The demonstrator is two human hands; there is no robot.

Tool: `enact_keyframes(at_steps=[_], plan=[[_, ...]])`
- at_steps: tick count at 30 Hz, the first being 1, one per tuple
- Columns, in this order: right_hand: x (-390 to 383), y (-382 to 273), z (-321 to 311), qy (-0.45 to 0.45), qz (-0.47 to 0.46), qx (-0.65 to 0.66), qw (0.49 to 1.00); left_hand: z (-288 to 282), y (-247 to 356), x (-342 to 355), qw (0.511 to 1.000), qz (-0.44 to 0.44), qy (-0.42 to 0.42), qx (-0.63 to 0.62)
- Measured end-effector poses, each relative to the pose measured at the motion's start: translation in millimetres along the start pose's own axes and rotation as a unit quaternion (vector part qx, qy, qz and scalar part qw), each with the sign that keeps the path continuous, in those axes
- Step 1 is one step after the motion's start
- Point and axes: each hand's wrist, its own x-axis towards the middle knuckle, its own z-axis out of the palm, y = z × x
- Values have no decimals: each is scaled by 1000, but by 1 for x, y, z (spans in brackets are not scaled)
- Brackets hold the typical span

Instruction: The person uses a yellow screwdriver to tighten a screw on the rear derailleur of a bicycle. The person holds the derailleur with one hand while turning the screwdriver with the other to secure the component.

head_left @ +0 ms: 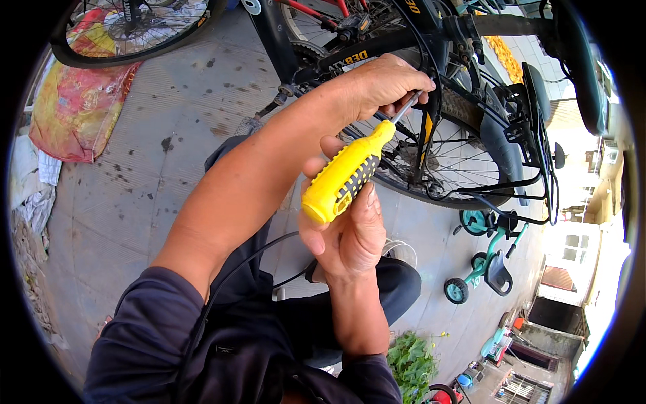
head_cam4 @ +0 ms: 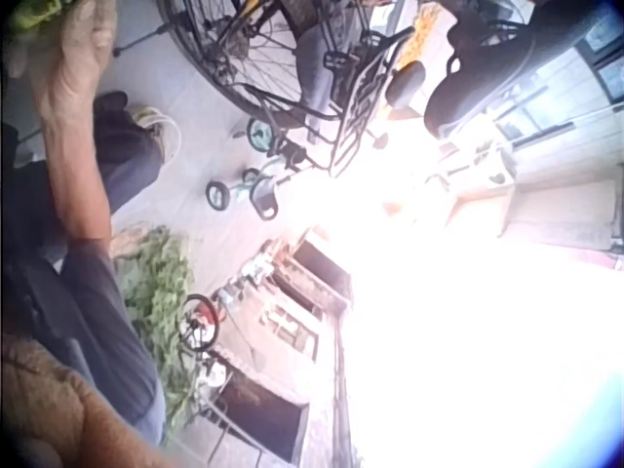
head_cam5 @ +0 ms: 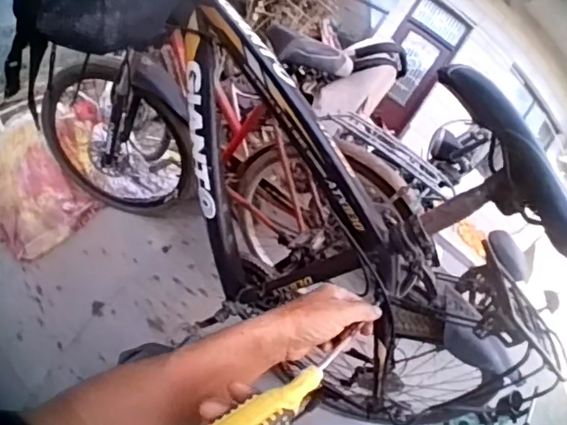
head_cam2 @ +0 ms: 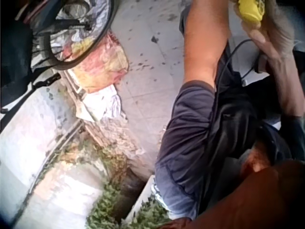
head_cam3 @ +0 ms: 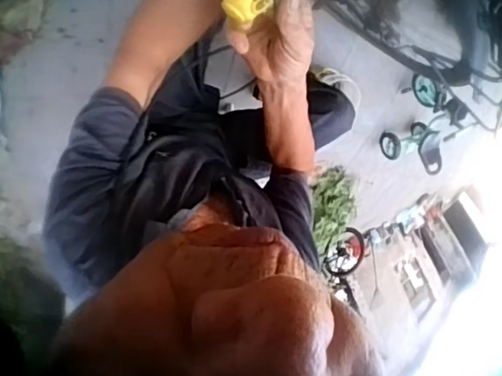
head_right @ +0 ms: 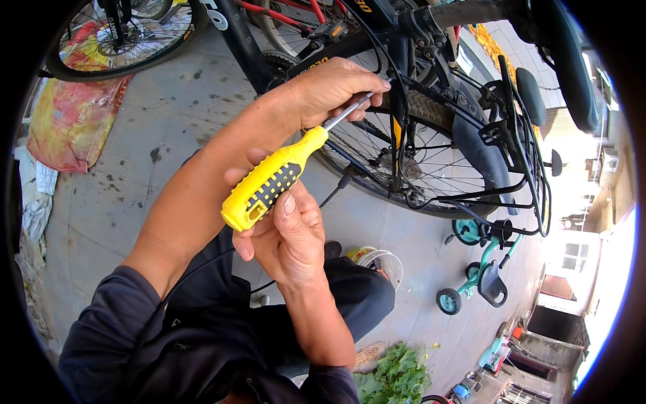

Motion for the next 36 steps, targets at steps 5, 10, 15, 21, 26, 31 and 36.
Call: enact_keyframes(at_steps=[5,10,15,21,26,31,36], plan=[[-1,0,-3,14,1,12,1000,1,1,1,1000,-9,-6,-3],[0,1,-11,0,6,-22,1000,4,3,-3,1000,-3,0,4],[0,3,-11,3,12,-36,999,3,3,-4,1000,8,3,22],[1,-1,-3,-3,6,-21,1000,4,2,-3,1000,11,9,23],[0,-2,-8,-15,10,-33,999,5,3,-4,999,13,14,35],[-2,2,-10,12,-5,-30,999,3,2,-5,999,22,10,42],[-2,3,-9,7,-20,-31,999,3,1,-3,999,27,-1,37]])
